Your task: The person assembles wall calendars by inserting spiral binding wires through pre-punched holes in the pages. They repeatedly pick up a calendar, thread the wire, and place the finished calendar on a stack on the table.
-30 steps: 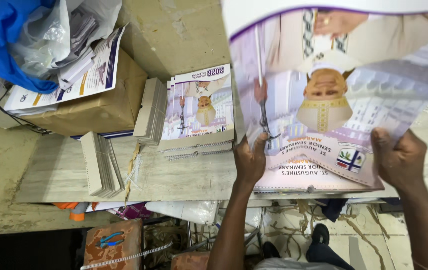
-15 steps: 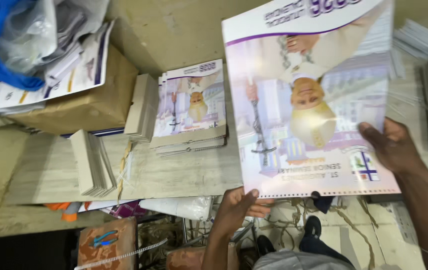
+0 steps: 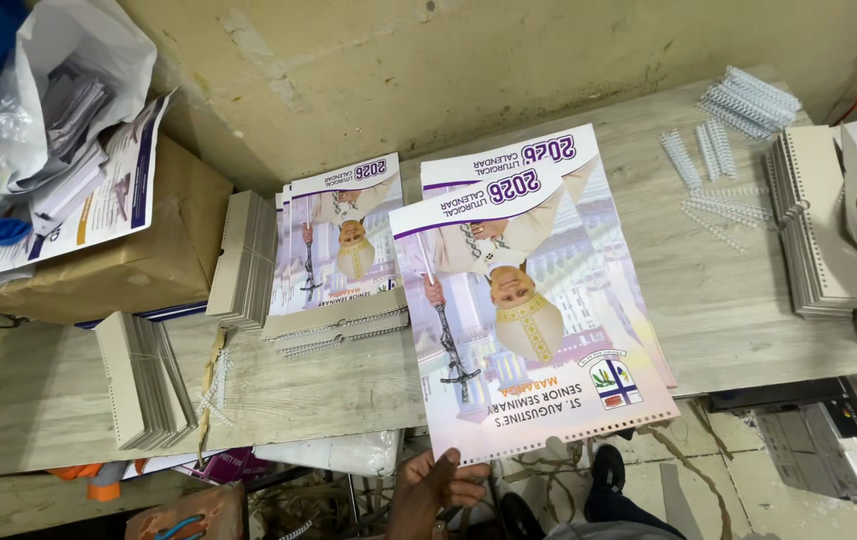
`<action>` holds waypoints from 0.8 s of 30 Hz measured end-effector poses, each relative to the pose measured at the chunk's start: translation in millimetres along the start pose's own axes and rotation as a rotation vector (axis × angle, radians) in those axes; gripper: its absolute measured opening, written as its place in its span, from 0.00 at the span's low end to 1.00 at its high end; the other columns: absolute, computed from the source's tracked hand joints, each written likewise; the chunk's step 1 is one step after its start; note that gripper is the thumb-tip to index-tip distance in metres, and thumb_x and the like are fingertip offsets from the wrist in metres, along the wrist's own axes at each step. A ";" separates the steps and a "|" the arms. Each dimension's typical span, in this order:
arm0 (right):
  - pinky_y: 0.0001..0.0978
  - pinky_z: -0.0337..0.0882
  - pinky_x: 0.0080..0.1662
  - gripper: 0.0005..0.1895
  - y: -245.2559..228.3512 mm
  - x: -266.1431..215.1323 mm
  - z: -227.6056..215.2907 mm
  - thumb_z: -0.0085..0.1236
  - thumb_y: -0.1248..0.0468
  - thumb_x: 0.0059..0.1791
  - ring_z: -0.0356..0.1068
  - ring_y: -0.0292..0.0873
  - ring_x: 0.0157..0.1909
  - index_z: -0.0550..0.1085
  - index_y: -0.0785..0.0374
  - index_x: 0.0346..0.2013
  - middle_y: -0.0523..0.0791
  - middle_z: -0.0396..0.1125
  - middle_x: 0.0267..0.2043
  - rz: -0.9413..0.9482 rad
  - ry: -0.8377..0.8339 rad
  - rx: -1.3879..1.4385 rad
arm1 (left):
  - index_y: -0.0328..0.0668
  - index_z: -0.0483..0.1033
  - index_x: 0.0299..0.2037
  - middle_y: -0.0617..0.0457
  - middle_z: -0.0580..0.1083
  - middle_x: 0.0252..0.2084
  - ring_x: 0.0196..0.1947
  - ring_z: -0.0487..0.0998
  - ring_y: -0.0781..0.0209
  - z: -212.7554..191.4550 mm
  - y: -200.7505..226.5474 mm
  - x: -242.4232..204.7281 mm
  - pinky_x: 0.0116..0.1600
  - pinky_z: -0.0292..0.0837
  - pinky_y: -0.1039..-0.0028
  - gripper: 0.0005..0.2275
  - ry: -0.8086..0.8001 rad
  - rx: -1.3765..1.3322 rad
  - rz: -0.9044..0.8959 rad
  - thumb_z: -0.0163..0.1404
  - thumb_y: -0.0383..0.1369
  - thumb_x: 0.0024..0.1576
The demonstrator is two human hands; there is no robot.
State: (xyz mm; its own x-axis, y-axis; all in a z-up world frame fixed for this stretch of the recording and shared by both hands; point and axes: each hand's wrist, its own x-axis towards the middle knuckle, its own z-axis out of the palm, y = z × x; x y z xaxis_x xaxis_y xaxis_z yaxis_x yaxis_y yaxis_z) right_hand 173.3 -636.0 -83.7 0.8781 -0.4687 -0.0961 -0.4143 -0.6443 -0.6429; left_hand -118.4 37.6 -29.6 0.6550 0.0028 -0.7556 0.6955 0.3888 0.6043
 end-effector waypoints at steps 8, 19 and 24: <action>0.46 0.47 0.29 0.12 38.6 64.5 23.3 0.41 0.57 0.60 0.47 0.44 0.22 0.58 0.55 0.34 0.44 0.50 0.22 0.158 -0.352 0.301 | 0.28 0.75 0.40 0.13 0.84 0.48 0.31 0.86 0.37 -23.9 -30.3 29.0 0.36 0.85 0.58 0.12 0.008 -0.130 -0.021 0.59 0.33 0.60; 0.66 0.68 0.66 0.51 -163.7 -228.6 3.5 0.52 0.43 0.41 0.59 0.51 0.69 0.56 0.34 0.81 0.47 0.65 0.63 -0.776 -0.529 -0.246 | 0.23 0.78 0.41 0.19 0.83 0.48 0.34 0.89 0.40 -2.0 -14.8 4.7 0.34 0.86 0.68 0.22 -0.189 0.014 0.190 0.60 0.44 0.57; 0.47 0.56 0.65 0.48 -251.1 -316.5 -15.3 0.60 0.51 0.40 0.65 0.44 0.60 0.63 0.37 0.77 0.37 0.68 0.63 -0.960 -0.600 -0.199 | 0.31 0.78 0.37 0.21 0.83 0.44 0.55 0.88 0.34 3.7 -1.0 -18.0 0.35 0.89 0.66 0.17 -0.207 0.035 0.218 0.58 0.43 0.62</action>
State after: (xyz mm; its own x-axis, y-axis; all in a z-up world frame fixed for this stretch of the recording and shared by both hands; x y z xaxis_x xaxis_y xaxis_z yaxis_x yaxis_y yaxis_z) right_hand -4.2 -335.1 119.8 0.8029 0.5959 -0.0126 0.5036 -0.6896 -0.5205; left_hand -129.8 33.7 -15.7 0.8340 -0.1062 -0.5415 0.5389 0.3676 0.7579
